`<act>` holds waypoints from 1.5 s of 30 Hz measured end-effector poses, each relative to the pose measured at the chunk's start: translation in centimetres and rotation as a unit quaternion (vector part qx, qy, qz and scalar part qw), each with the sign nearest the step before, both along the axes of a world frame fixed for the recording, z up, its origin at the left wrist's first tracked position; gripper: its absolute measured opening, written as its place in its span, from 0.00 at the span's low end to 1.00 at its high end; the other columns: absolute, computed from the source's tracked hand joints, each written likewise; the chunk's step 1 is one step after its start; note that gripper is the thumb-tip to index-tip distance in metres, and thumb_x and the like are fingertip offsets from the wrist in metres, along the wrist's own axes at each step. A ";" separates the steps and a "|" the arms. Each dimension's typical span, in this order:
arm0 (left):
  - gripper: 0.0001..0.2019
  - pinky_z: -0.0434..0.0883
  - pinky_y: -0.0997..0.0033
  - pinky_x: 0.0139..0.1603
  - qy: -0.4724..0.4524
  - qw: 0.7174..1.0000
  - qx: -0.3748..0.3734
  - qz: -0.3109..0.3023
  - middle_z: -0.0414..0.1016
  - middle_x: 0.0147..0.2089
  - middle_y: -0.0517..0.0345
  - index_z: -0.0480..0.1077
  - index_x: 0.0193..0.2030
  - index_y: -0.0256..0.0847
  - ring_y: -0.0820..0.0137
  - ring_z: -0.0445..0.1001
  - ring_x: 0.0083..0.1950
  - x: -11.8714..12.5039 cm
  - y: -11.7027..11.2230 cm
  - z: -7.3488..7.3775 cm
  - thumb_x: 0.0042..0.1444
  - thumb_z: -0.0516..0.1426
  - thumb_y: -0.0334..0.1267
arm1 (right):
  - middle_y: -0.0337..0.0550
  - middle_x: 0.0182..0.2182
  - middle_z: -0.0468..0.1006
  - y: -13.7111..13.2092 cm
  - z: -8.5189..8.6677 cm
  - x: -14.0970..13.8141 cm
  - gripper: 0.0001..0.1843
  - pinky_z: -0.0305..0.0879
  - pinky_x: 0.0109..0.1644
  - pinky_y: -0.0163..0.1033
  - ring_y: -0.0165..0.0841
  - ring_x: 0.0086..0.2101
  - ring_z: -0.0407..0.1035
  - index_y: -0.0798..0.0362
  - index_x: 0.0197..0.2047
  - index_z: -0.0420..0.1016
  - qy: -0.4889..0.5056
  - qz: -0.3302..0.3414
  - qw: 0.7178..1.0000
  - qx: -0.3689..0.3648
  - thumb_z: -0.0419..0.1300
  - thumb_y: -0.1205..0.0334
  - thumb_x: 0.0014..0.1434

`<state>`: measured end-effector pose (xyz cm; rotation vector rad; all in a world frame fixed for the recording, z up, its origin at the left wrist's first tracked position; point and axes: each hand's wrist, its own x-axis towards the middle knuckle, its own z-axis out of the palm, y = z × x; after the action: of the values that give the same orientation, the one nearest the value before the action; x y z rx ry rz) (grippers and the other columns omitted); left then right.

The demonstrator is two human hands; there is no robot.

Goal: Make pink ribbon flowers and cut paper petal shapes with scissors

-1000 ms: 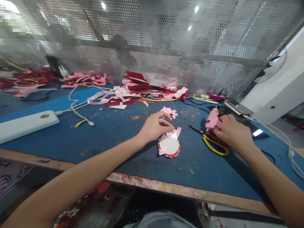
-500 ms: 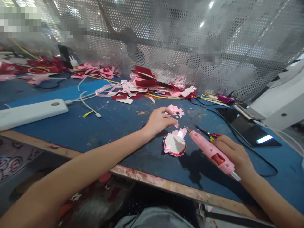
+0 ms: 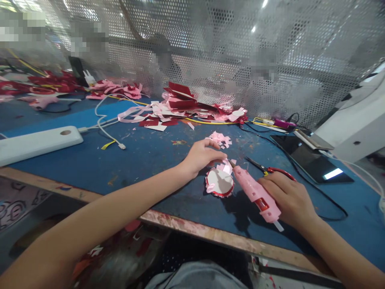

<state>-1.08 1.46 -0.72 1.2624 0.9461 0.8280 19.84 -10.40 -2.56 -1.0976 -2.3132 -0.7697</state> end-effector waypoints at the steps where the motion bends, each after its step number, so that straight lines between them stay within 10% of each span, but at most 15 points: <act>1: 0.14 0.58 0.79 0.21 -0.006 1.000 -0.017 0.001 0.73 0.23 0.59 0.61 0.29 0.38 0.76 0.73 0.25 0.0 0.0 0.0 0.41 0.64 0.28 | 0.46 0.29 0.74 0.0 0.0 0.0 0.12 0.66 0.35 0.37 0.34 0.31 0.69 0.52 0.35 0.72 -0.003 0.000 1.000 0.002 0.48 0.72 0.61; 39: 0.11 0.51 0.85 0.17 -0.100 0.986 -0.129 -0.021 0.72 0.24 0.59 0.62 0.25 0.36 0.79 0.72 0.24 -0.4 0.4 0.4 0.41 0.62 0.27 | 0.47 0.29 0.75 0.2 -0.1 0.0 0.12 0.62 0.33 0.36 0.34 0.32 0.68 0.56 0.35 0.71 -0.075 0.011 0.997 0.004 0.48 0.75 0.61; 45: 0.13 0.60 0.80 0.24 -0.059 0.993 0.092 -0.044 0.74 0.26 0.62 0.64 0.31 0.38 0.77 0.73 0.27 -0.6 -0.9 1.0 0.41 0.65 0.32 | 0.49 0.35 0.75 0.8 -0.3 2.6 0.09 0.60 0.31 0.36 0.36 0.34 0.69 0.55 0.36 0.71 -0.031 -0.100 0.992 -0.067 0.50 0.70 0.59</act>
<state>-1.67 0.57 0.28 1.3871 0.7259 0.9255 22.46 -9.57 -2.82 -1.4016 -2.3602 -0.7378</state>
